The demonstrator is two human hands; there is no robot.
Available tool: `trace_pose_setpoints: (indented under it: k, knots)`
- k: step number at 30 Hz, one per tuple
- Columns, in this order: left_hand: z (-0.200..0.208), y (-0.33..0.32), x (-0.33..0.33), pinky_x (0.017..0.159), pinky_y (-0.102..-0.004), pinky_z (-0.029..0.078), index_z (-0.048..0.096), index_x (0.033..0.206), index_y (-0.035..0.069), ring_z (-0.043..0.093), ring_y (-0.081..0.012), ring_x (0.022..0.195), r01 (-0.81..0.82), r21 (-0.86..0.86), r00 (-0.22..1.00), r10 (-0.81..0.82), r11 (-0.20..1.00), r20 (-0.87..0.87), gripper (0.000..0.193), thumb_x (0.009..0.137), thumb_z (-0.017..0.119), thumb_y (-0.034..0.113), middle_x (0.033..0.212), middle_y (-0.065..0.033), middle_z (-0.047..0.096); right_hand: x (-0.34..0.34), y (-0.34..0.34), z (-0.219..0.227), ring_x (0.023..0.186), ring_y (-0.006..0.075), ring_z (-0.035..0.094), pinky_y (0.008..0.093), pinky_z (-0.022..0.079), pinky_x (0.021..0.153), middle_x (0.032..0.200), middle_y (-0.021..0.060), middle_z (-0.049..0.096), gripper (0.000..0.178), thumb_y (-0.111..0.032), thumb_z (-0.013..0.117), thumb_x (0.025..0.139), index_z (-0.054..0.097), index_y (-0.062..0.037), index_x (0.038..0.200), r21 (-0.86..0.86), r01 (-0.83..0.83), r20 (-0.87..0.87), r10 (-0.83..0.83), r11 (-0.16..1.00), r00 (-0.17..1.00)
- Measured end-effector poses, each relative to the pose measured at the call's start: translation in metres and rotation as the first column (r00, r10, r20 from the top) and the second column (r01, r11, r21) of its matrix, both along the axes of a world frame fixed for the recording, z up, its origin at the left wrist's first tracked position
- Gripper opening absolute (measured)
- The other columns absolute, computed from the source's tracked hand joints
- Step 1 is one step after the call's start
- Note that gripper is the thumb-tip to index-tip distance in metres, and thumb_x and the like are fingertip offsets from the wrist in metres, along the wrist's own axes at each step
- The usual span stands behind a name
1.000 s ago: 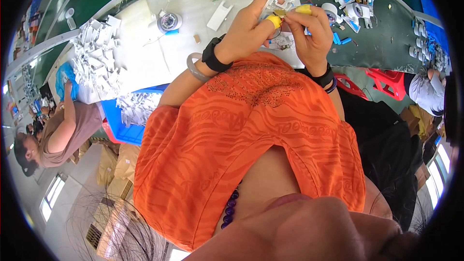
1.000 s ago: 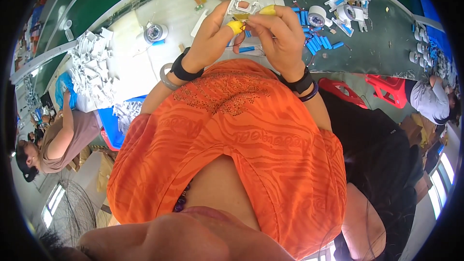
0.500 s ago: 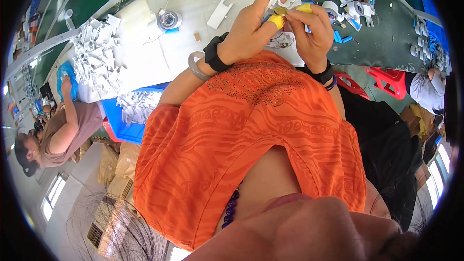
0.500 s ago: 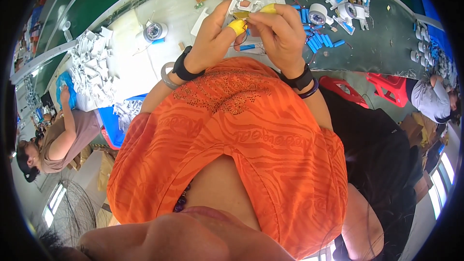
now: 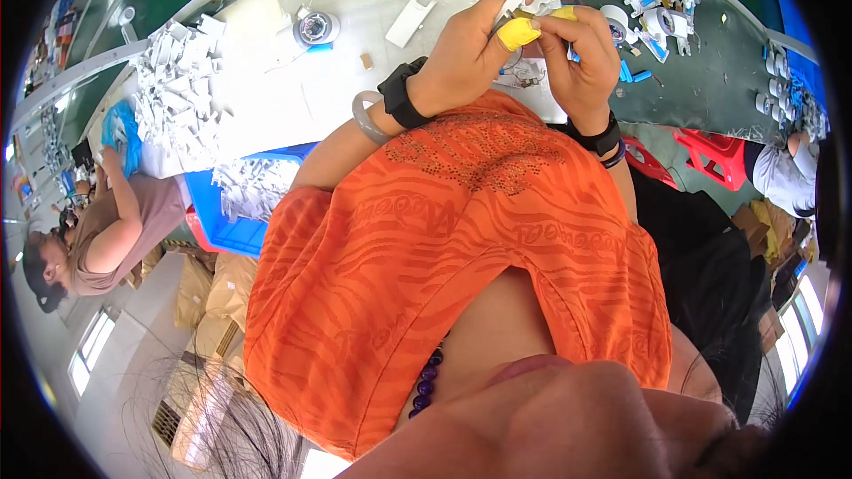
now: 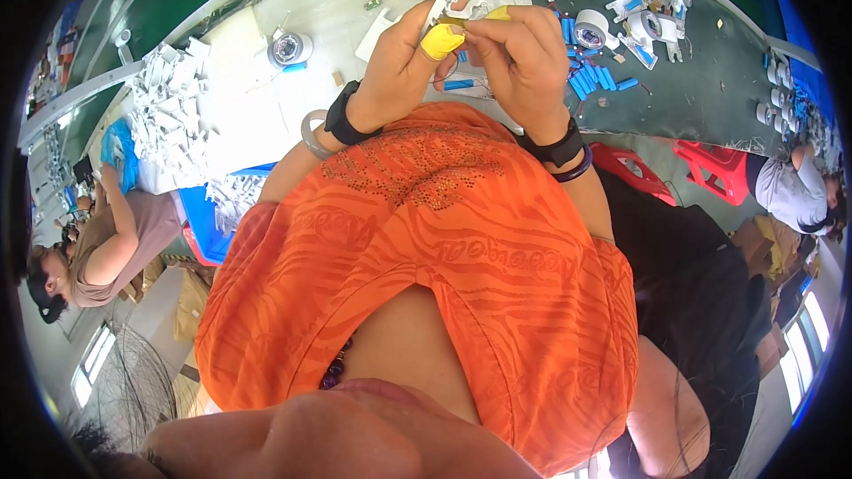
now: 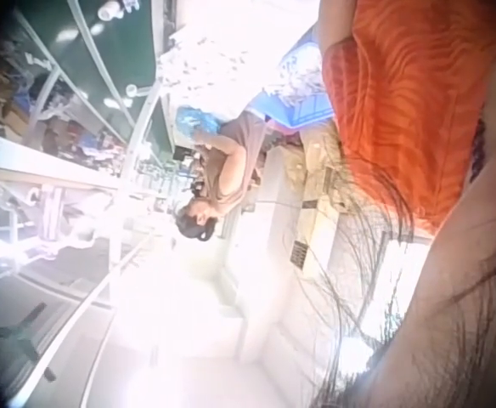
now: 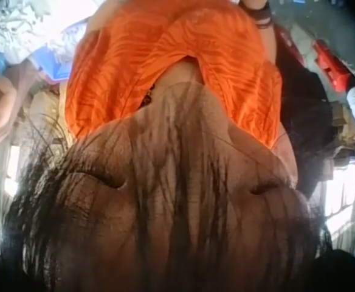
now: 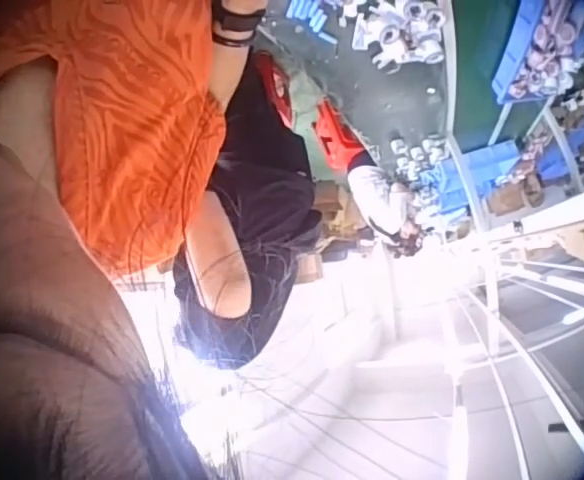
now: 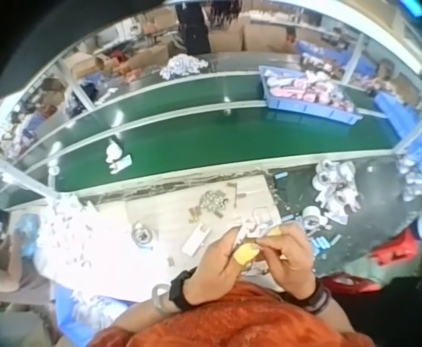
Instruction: Assembling small handheld electronic fans on a factory production line.
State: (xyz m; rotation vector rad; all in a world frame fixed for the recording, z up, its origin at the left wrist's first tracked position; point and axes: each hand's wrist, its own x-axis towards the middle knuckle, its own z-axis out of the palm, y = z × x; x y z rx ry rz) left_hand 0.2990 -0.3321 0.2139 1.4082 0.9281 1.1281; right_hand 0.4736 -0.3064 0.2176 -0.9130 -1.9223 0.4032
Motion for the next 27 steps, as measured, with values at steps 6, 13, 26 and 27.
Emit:
trace_pose_setpoints:
  k: [6,13,26,27]
  knots:
    - [0.001,-0.001,0.001,0.050,-0.0203,0.041,0.050,0.128,0.002,0.046,-0.0048,0.057,-0.048,0.033,0.999,0.048,0.998,-0.025,0.032,0.101,0.044,0.019,0.068,0.0010,0.051,-0.002,-0.002,0.001,0.080,0.0269,0.055,0.0340,0.044,0.068,0.087,0.0101,0.057,0.023,0.000,0.075,0.070,0.069,-0.0066,0.091,-0.016,0.007,-0.007,-0.007,1.000,1.000]
    - [0.002,0.009,-0.002,0.057,-0.0278,0.048,0.057,0.117,0.002,0.061,-0.0164,0.061,-0.137,-0.072,0.982,0.126,0.988,-0.140,0.027,0.093,0.048,0.008,0.077,-0.0090,0.065,-0.015,0.000,-0.010,0.079,0.0285,0.056,0.0376,0.045,0.069,0.085,0.0105,0.057,0.022,-0.003,0.074,0.069,0.068,-0.0083,0.090,0.015,0.081,-0.009,-0.081,0.997,0.997]
    - [-0.037,0.164,-0.144,0.055,-0.0320,0.054,0.052,0.125,0.000,0.060,-0.0181,0.067,-0.404,-0.290,0.909,0.417,0.867,-0.019,0.045,0.100,0.039,0.035,0.091,-0.0137,0.064,0.132,0.056,-0.082,0.081,0.0311,0.067,0.0394,0.052,0.069,0.089,0.0129,0.069,0.030,-0.035,0.062,0.088,0.064,-0.0104,0.106,-0.296,0.666,0.510,-0.476,0.685,0.717]
    - [-0.052,0.181,-0.165,0.057,-0.0332,0.054,0.053,0.122,-0.001,0.061,-0.0196,0.069,-0.438,-0.325,0.886,0.463,0.838,0.002,0.045,0.100,0.039,0.036,0.092,-0.0144,0.064,0.145,0.057,-0.091,0.076,0.0260,0.068,0.0359,0.052,0.066,0.085,0.0107,0.070,0.037,-0.041,0.059,0.090,0.063,-0.0109,0.111,-0.244,0.785,0.665,-0.491,0.570,0.563]
